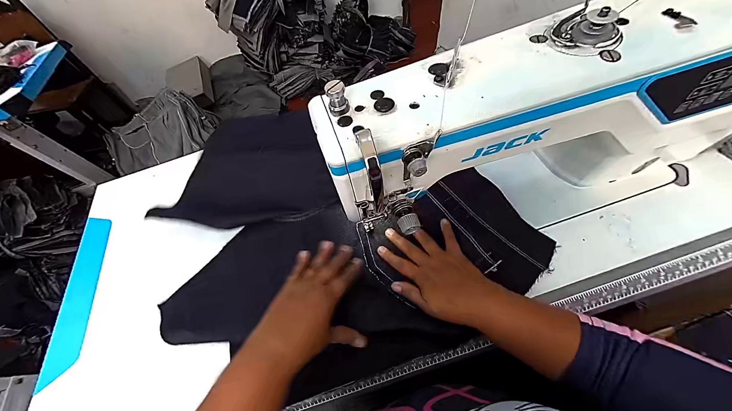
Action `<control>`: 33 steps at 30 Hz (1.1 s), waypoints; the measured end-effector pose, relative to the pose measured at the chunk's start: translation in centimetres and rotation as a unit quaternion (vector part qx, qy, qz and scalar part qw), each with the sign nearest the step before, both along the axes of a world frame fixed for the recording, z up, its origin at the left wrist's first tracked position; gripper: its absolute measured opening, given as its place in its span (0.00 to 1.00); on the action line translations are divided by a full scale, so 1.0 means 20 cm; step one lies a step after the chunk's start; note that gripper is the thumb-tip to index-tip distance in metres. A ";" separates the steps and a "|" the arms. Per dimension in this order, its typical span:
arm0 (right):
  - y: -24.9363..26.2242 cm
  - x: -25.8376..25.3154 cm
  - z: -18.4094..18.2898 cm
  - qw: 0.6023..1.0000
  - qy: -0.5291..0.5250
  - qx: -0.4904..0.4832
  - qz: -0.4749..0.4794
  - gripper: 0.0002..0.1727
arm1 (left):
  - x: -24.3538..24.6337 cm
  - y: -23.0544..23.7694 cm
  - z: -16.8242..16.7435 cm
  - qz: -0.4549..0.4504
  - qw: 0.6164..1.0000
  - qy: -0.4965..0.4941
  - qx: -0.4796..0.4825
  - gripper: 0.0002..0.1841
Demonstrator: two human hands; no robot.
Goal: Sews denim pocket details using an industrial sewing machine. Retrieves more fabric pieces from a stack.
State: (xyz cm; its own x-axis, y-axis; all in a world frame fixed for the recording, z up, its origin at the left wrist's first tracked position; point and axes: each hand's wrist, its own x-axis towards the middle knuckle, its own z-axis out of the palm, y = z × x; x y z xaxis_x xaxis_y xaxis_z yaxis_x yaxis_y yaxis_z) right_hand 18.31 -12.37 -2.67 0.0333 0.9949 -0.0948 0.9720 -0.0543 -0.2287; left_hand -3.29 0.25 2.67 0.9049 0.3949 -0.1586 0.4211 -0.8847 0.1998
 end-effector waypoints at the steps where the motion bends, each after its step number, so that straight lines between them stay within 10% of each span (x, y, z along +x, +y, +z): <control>1: -0.01 0.01 -0.01 1.000 0.011 0.008 0.013 0.33 | 0.05 -0.06 -0.06 -0.032 0.999 -0.040 -0.006 0.42; 7: -0.01 0.09 0.00 0.998 0.022 -0.005 0.050 0.32 | 0.13 -0.31 -0.29 -0.024 0.984 -0.177 0.027 0.32; 30: 0.24 0.14 0.06 0.998 0.029 -0.049 -0.014 0.31 | 0.29 -0.11 -0.23 0.041 0.990 -0.137 0.002 0.37; 33: 0.25 0.15 0.12 0.998 -0.010 -0.068 -0.004 0.32 | 0.30 -0.18 -0.26 0.052 0.988 -0.145 -0.001 0.25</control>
